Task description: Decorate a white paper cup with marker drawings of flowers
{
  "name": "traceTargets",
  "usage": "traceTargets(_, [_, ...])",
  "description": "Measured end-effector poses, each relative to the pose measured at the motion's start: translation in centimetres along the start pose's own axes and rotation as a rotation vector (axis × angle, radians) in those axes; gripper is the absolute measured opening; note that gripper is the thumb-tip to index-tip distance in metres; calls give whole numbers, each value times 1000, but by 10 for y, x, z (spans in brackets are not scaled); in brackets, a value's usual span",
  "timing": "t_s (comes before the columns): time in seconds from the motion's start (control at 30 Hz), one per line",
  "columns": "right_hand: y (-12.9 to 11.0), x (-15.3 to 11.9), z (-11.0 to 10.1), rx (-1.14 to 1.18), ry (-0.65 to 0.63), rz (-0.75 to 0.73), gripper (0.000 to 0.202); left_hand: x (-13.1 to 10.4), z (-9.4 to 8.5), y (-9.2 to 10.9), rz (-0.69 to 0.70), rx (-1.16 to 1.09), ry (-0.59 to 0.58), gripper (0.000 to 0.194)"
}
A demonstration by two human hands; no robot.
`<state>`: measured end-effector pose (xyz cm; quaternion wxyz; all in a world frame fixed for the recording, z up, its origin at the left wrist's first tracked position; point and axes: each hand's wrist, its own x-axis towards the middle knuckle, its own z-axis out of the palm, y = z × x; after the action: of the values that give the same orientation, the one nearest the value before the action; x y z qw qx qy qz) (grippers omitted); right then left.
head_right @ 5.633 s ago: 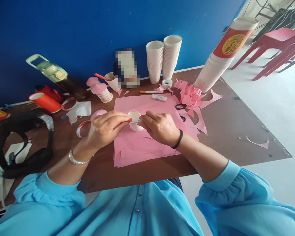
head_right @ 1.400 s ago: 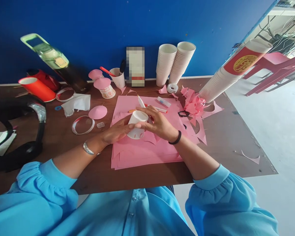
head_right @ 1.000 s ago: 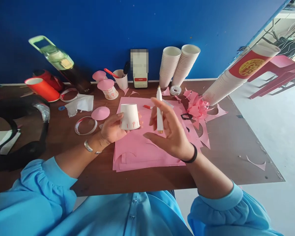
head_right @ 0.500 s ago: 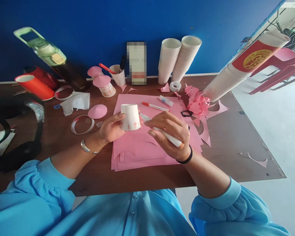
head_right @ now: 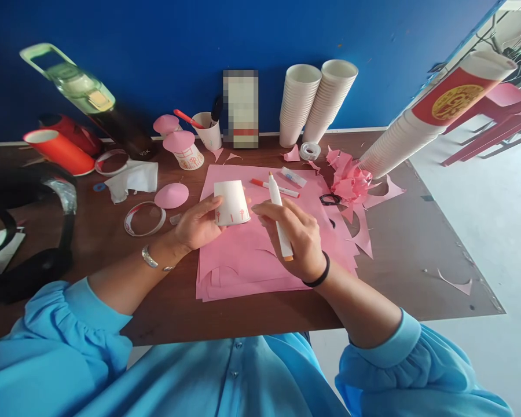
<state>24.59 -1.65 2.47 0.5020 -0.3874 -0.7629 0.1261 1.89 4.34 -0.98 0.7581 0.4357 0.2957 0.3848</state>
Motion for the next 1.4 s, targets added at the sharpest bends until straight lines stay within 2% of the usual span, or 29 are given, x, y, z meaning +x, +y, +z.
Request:
traceTargets(0.17, [7, 0, 3, -153, -113, -30, 22, 0, 2, -1, 19, 21, 18, 56])
traceTargets(0.27, [11, -2, 6, -193, -166, -61, 16, 0, 5, -2, 11, 16, 23, 51])
traceTargets(0.37, [13, -2, 8, -212, -177, -83, 12, -2, 5, -4, 27, 18, -42, 50])
traceTargets(0.47, [13, -2, 8, -216, -180, -94, 10, -3, 3, -4, 33, 83, -114, 65])
traceTargets(0.57, [13, -2, 9, -224, -189, -103, 8, -3, 0, -4, 1, 187, -124, 80])
traceTargets(0.7, [12, 0, 6, -195, -139, -152, 11, -3, -2, -5, -5, 217, -88, 85])
traceTargets(0.83, [5, 7, -7, -83, 70, -239, 35, -4, -3, -6, -6, 231, -77, 86])
traceTargets(0.87, [2, 9, -11, -76, 77, -230, 38, -4, -4, -5, 0, 233, -93, 83])
traceTargets(0.9, [-2, 10, -15, -59, 68, -232, 39, -4, -3, -5, 9, 236, -109, 79])
traceTargets(1.0, [-12, 11, -20, 41, 20, -232, 17, -5, -1, -2, 39, 247, -152, 70])
traceTargets(1.13, [-15, 8, -13, 41, -30, -167, 16, -6, 3, 3, 57, 280, -148, 64])
traceTargets(1.27, [-9, 5, -5, -69, -39, -219, 18, -5, 2, 2, 24, 293, -146, 71])
traceTargets(1.4, [-4, 4, -3, -74, -47, -260, 20, -4, -1, -2, -12, 269, -154, 79])
